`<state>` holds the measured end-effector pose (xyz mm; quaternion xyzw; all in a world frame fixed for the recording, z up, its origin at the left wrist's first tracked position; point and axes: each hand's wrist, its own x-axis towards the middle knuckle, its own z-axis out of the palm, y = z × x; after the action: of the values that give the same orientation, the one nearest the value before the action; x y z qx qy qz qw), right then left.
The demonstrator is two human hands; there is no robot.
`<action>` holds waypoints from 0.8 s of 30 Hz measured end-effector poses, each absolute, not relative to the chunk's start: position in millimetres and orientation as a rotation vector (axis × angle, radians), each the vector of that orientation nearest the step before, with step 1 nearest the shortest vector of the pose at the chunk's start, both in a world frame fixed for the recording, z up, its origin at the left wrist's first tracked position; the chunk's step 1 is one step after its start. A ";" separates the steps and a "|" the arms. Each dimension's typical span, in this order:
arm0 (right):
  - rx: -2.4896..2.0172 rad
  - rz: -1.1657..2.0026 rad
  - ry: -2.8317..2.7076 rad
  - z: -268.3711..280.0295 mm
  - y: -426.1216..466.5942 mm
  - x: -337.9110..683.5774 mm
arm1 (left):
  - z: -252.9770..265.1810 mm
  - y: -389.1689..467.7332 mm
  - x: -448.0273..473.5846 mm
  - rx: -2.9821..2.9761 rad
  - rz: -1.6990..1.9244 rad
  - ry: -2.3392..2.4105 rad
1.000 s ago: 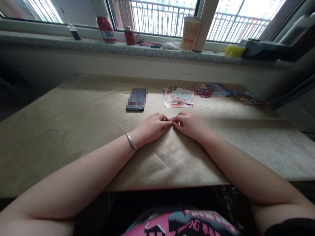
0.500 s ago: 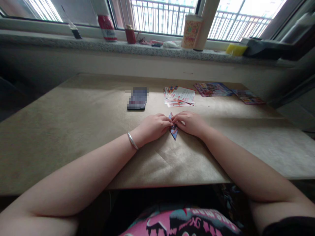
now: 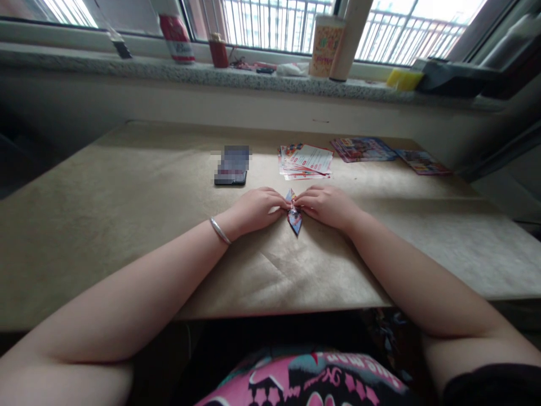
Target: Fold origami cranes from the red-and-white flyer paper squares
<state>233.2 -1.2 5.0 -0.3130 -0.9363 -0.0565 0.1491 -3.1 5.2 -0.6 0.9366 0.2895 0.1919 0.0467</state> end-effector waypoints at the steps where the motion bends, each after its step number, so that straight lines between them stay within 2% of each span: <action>1: -0.898 -0.179 -2.698 5.4 -1.6 232.9 | -1.5 6.3 -4.1 2.852 0.599 0.880; 17: -0.870 -0.414 -2.788 9.1 -3.6 225.2 | -4.7 7.4 -4.8 2.912 0.674 0.827; 24: -1.010 -0.362 -2.730 10.7 -7.2 221.2 | -4.6 8.7 -5.3 2.899 0.667 0.841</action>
<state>221.2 -7.2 10.7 -0.3423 -0.9257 -0.1228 0.1040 -5.3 8.7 -4.6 0.9375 0.2721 0.2157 0.0252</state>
